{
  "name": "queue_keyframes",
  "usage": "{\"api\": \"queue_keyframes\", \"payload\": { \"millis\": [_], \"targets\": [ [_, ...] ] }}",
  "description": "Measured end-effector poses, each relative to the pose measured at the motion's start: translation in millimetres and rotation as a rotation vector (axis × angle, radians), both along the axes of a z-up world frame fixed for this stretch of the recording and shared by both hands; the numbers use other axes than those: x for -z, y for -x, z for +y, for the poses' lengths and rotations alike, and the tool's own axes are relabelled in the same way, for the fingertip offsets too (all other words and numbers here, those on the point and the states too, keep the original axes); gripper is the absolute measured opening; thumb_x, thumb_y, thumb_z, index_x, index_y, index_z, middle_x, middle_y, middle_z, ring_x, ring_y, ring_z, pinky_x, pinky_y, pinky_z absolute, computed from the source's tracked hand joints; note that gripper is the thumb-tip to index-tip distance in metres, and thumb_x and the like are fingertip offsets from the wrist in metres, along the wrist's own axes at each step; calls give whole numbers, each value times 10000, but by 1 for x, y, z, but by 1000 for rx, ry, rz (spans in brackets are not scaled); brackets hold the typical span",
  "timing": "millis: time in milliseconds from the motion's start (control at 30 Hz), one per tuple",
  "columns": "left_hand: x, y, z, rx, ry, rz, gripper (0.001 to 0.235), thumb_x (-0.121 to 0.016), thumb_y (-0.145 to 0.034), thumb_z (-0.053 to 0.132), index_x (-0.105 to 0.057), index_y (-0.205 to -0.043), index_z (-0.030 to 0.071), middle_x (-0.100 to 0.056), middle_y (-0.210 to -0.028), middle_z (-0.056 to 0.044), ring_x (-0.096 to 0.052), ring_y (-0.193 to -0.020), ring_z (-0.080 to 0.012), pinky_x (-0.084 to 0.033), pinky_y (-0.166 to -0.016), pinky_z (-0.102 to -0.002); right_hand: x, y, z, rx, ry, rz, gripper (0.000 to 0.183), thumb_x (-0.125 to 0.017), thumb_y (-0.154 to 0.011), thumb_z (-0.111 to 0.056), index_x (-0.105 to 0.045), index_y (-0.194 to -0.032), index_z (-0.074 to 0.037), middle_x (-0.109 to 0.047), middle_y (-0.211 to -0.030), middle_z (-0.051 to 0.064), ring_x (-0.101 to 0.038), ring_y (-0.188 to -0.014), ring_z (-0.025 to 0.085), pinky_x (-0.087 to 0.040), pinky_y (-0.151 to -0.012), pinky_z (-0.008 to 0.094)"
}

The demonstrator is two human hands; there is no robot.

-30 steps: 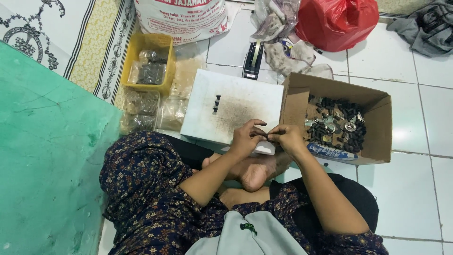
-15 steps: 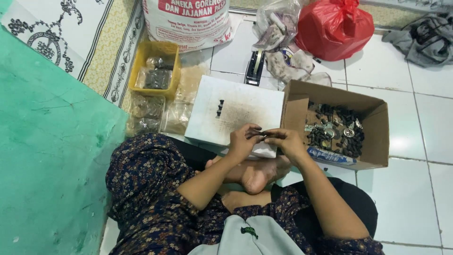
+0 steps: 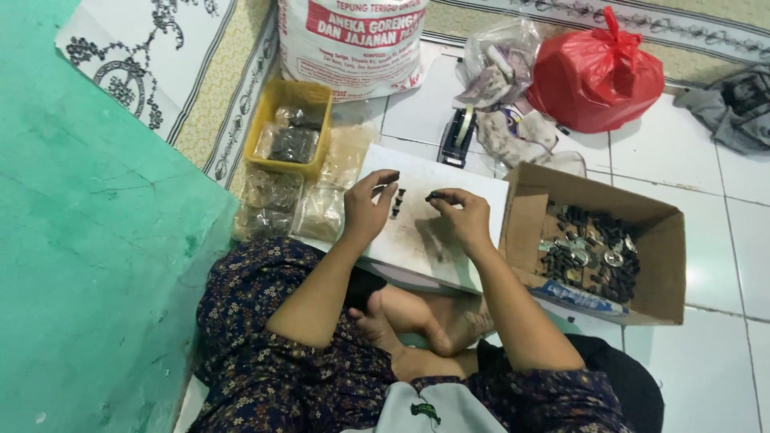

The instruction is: The person sits on the floor and repeatedly picks small black plastic parts from a cardboard box, connects them to metal components, and places the assembled units on a white board. The person handles the parts one at a time and continues the assembly process throughout the clip.

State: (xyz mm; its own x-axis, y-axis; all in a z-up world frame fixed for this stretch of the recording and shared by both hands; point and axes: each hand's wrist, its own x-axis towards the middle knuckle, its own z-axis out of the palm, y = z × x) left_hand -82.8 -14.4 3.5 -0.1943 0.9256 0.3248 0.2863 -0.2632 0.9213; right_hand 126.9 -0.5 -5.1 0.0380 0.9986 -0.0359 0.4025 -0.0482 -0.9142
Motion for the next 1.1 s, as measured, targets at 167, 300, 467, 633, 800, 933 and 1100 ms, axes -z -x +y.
{"api": "queue_keyframes", "payload": {
  "millis": [167,300,467,633,800,933,1100],
  "targets": [
    [35,7,17,68,66,-72,254,-606,-1024,123,-691,-1264,113,-764,-1095,-158,-712,-1094,-331,-553,-951,-491,23,30,31,-21,-95,-87,168,-836,-858,-122,-811,-1024,-108,-773,-883,113,-741,-877,249,-579,-780,355],
    [50,4,26,103,108,-66,307,-571,-1047,183,-633,-1343,130,-743,-1147,-186,-686,-1127,-381,-552,-970,-499,33,40,48,-45,-160,-153,140,-802,-896,-80,-794,-1035,-71,-755,-925,143,-727,-919,325,-590,-798,391],
    [54,4,29,123,161,-63,325,-532,-1066,190,-611,-1375,124,-735,-1173,-181,-669,-1147,-388,-544,-990,-512,22,49,46,-109,-142,-235,138,-791,-900,-78,-791,-1037,-69,-742,-954,143,-708,-956,327,-595,-830,408],
    [58,0,29,125,170,-46,319,-536,-1071,210,-621,-1368,135,-740,-1175,-159,-654,-1162,-381,-531,-1019,-509,23,48,45,-149,-171,-327,149,-771,-893,-25,-786,-1040,-45,-729,-985,148,-685,-992,331,-594,-863,428],
    [60,3,31,128,160,-38,316,-550,-1059,191,-621,-1364,144,-741,-1176,-157,-656,-1151,-380,-542,-1012,-496,24,44,47,-189,-162,-335,186,-753,-890,7,-779,-1068,-36,-711,-1022,175,-681,-1013,342,-597,-879,433],
    [56,3,30,137,164,-47,317,-551,-1056,182,-620,-1361,134,-738,-1179,-168,-657,-1152,-391,-546,-1001,-501,17,38,43,-176,-155,-315,208,-737,-880,40,-777,-1075,-23,-708,-1036,183,-682,-1016,349,-593,-887,439],
    [36,1,22,76,125,-101,296,-548,-1063,208,-642,-1334,136,-744,-1177,-143,-689,-1113,-323,-555,-933,-457,39,-20,41,-176,-264,-336,257,-784,-829,-9,-806,-1068,-101,-707,-1017,158,-698,-983,362,-596,-835,451]
  ]
}}
